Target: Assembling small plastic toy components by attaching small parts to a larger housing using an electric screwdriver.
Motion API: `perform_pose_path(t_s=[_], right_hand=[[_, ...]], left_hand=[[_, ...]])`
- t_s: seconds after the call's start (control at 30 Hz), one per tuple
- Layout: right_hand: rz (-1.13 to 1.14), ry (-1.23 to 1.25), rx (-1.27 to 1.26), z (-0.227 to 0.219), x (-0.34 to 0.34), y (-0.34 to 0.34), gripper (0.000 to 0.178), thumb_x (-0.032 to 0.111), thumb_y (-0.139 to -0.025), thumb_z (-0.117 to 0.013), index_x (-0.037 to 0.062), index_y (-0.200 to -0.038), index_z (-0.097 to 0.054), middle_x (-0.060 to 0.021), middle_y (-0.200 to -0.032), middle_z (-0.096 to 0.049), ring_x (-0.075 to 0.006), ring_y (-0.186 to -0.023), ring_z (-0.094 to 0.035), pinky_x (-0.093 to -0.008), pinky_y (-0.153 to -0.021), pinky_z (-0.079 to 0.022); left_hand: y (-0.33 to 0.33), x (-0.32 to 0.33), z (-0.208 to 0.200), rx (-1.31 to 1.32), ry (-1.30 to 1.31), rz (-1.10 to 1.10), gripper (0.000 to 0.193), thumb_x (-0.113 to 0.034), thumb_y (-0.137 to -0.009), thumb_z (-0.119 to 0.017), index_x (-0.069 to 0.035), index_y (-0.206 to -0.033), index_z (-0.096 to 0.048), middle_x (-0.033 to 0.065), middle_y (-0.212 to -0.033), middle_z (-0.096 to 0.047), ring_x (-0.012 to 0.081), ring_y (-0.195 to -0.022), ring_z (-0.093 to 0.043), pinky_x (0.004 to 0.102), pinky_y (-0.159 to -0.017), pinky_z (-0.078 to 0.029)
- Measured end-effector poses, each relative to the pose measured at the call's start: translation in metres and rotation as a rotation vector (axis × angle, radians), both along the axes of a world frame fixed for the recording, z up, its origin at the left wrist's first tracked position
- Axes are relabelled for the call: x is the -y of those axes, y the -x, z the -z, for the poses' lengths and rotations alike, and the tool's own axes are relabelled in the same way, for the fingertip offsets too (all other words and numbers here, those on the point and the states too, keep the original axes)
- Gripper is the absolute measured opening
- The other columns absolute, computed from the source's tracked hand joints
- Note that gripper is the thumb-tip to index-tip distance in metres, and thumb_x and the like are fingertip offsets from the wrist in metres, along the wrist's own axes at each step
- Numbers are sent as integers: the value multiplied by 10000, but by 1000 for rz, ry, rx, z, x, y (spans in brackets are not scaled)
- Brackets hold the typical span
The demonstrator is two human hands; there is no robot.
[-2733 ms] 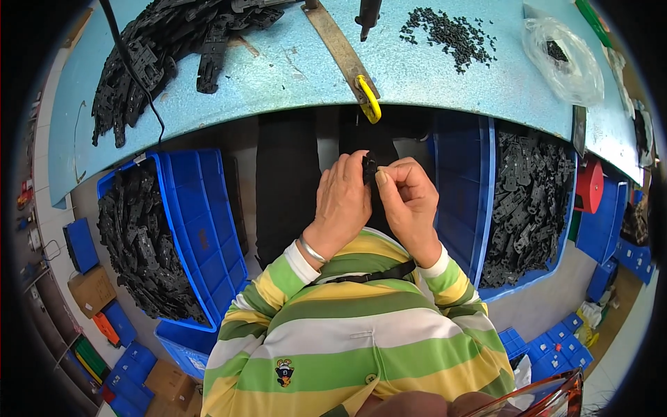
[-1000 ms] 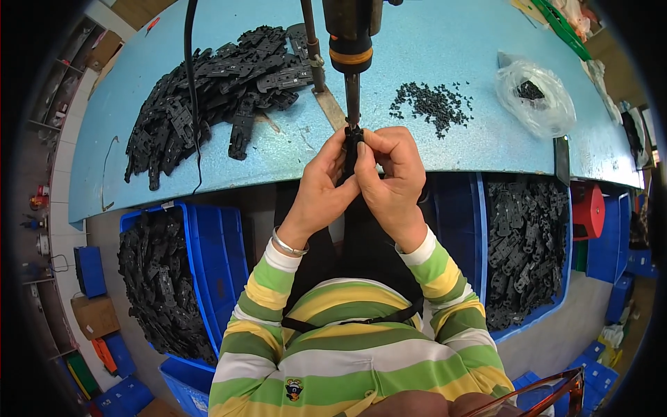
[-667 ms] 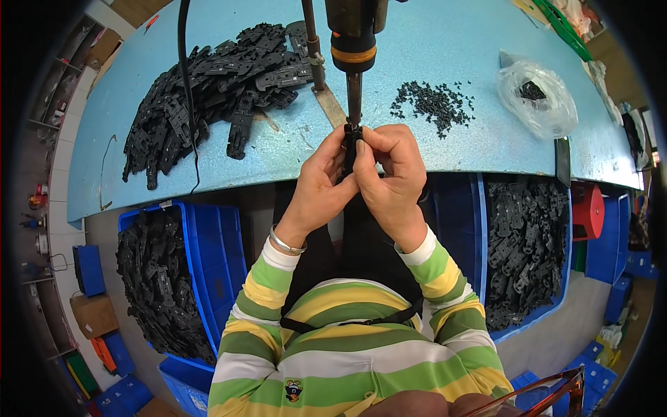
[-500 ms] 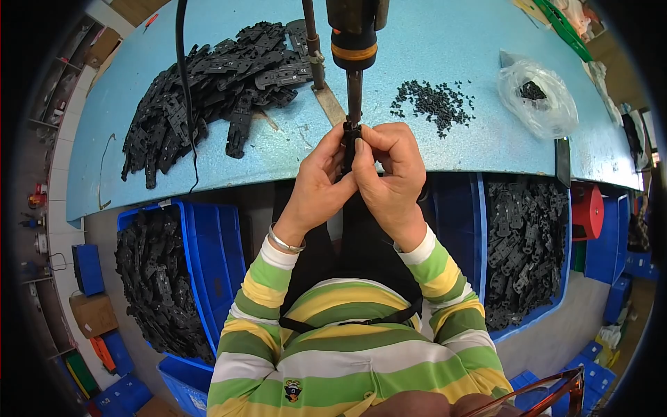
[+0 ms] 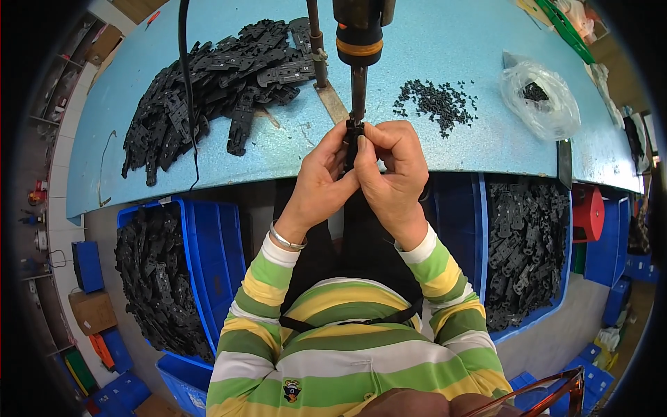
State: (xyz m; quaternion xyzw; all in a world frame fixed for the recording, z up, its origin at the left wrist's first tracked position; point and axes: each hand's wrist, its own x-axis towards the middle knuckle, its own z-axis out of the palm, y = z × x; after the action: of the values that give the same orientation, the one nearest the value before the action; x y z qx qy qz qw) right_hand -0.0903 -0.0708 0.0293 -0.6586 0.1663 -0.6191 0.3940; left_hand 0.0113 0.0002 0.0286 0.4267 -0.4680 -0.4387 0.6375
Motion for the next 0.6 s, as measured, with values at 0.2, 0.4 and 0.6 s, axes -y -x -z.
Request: perform_pose_path(t_s=[0.2, 0.4, 0.6], right_hand=[[-5, -9, 15, 0, -1, -1, 168, -82, -839, -676, -17, -990, -642, -79, -875, -589, -93, -665, -552, -218, -530, -477], [-2, -1, 10, 1, 0, -1, 165, -84, -837, -677, -16, -982, -638, -75, -871, -586, -88, -657, -544, -217, -525, -470], [6, -5, 7, 1, 1, -2, 159, -86, -838, -676, -17, -975, -635, -74, -871, -585, -85, -659, -549, -214, -525, -473]], left_hand=[[-1, 0, -1, 5, -5, 1, 678, 40, -939, -610, 25, -1523, -265, 141, -1584, -313, 228, -1355, -461, 385, -1120, -422], [-2, 1, -2, 8, -21, 0, 676, 36, -938, -616, 22, -1522, -274, 133, -1574, -330, 217, -1348, -467, 380, -1120, -422], [-2, 2, 0, -8, -31, 9, 679, 29, -934, -627, 17, -1521, -285, 125, -1565, -346, 207, -1337, -476, 368, -1115, -425]])
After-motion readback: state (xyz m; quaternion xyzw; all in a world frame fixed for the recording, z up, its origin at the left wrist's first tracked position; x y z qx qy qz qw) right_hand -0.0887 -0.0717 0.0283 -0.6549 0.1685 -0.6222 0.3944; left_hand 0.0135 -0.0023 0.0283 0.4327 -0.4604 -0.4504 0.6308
